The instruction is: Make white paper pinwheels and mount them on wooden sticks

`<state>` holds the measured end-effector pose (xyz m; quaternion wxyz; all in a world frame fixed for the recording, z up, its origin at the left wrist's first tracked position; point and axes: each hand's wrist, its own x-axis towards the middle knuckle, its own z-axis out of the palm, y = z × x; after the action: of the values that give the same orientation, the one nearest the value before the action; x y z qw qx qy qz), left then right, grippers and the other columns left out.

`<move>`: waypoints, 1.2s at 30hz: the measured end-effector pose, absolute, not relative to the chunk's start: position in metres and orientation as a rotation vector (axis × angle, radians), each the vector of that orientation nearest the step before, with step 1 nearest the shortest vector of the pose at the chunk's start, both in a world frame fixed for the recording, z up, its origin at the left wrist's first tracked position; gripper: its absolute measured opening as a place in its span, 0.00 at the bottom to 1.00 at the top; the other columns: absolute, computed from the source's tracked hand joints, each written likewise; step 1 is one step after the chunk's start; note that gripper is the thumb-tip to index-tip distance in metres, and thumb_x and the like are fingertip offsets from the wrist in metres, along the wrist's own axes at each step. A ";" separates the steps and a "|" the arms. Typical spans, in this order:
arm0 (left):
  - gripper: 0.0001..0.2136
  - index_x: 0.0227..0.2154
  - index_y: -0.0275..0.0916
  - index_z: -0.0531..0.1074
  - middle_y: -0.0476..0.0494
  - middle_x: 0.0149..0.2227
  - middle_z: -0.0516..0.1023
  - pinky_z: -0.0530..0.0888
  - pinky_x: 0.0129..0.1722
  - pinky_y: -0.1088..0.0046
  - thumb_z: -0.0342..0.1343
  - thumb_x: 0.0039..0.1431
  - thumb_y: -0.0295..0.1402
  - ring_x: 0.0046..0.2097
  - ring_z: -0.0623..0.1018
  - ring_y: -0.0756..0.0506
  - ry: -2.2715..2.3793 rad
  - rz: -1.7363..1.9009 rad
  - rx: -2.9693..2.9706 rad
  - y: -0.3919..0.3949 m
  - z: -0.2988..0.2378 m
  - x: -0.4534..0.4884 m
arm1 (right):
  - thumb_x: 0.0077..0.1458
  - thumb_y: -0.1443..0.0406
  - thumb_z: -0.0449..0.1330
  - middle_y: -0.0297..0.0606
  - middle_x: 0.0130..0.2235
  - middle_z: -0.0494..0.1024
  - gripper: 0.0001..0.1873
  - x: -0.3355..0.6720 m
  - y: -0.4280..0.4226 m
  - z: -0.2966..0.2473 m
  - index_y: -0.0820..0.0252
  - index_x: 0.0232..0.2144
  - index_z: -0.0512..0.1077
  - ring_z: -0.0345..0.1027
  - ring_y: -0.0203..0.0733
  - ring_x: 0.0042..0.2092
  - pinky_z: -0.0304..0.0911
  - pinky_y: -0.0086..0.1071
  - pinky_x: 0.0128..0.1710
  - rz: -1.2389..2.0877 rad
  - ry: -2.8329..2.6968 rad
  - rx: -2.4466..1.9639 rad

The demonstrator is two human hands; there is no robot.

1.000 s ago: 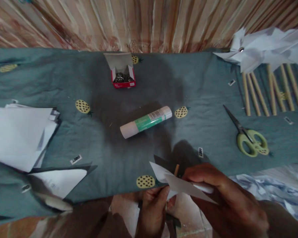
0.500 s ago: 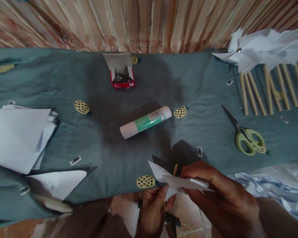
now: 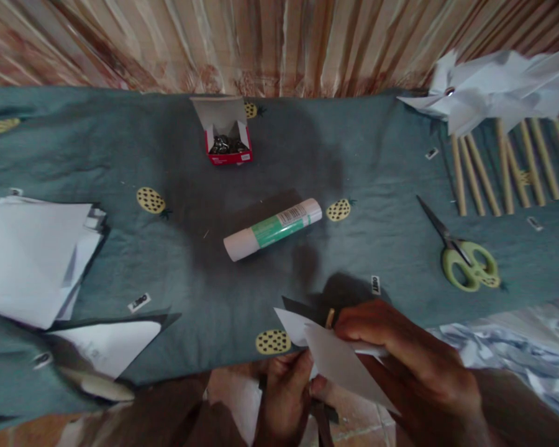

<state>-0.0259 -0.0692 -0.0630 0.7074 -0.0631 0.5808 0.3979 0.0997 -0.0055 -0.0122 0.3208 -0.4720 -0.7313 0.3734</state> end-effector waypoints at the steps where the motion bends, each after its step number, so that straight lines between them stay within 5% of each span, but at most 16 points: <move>1: 0.12 0.19 0.38 0.76 0.43 0.23 0.78 0.73 0.29 0.71 0.66 0.38 0.42 0.30 0.77 0.43 1.278 0.880 -0.145 -0.070 -0.064 -0.026 | 0.51 0.76 0.57 0.37 0.35 0.79 0.15 0.100 -0.006 -0.012 0.56 0.39 0.71 0.74 0.39 0.37 0.71 0.29 0.35 0.982 -1.913 -1.251; 8: 0.10 0.19 0.39 0.76 0.44 0.23 0.77 0.73 0.30 0.72 0.69 0.34 0.38 0.30 0.76 0.45 1.310 0.913 -0.167 -0.072 -0.065 -0.027 | 0.53 0.75 0.57 0.37 0.36 0.79 0.14 0.101 -0.005 -0.009 0.55 0.39 0.71 0.74 0.40 0.37 0.71 0.29 0.34 0.986 -1.909 -1.301; 15: 0.11 0.16 0.36 0.75 0.51 0.17 0.70 0.60 0.20 0.80 0.69 0.35 0.37 0.20 0.61 0.56 1.249 0.945 -0.219 -0.065 -0.058 -0.024 | 0.53 0.74 0.56 0.37 0.35 0.80 0.13 0.100 -0.004 -0.009 0.53 0.39 0.71 0.75 0.41 0.37 0.72 0.30 0.35 0.952 -1.924 -1.328; 30: 0.11 0.13 0.40 0.71 0.52 0.13 0.62 0.62 0.21 0.75 0.68 0.36 0.34 0.20 0.63 0.52 1.292 0.892 -0.135 -0.072 -0.067 -0.030 | 0.54 0.71 0.58 0.39 0.34 0.79 0.08 0.098 -0.008 -0.016 0.56 0.37 0.72 0.75 0.40 0.36 0.72 0.30 0.35 1.013 -1.825 -1.362; 36: 0.14 0.09 0.39 0.68 0.51 0.12 0.62 0.64 0.24 0.74 0.65 0.40 0.36 0.20 0.63 0.52 1.242 0.845 -0.038 -0.069 -0.070 -0.032 | 0.50 0.68 0.61 0.35 0.32 0.80 0.05 0.095 0.001 -0.003 0.55 0.31 0.75 0.75 0.37 0.31 0.70 0.22 0.28 1.164 -1.709 -1.587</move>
<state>-0.0324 -0.0686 -0.0702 0.7307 -0.0171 0.5641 0.3840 0.0953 0.0005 -0.0028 0.2647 -0.5871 -0.6323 0.4306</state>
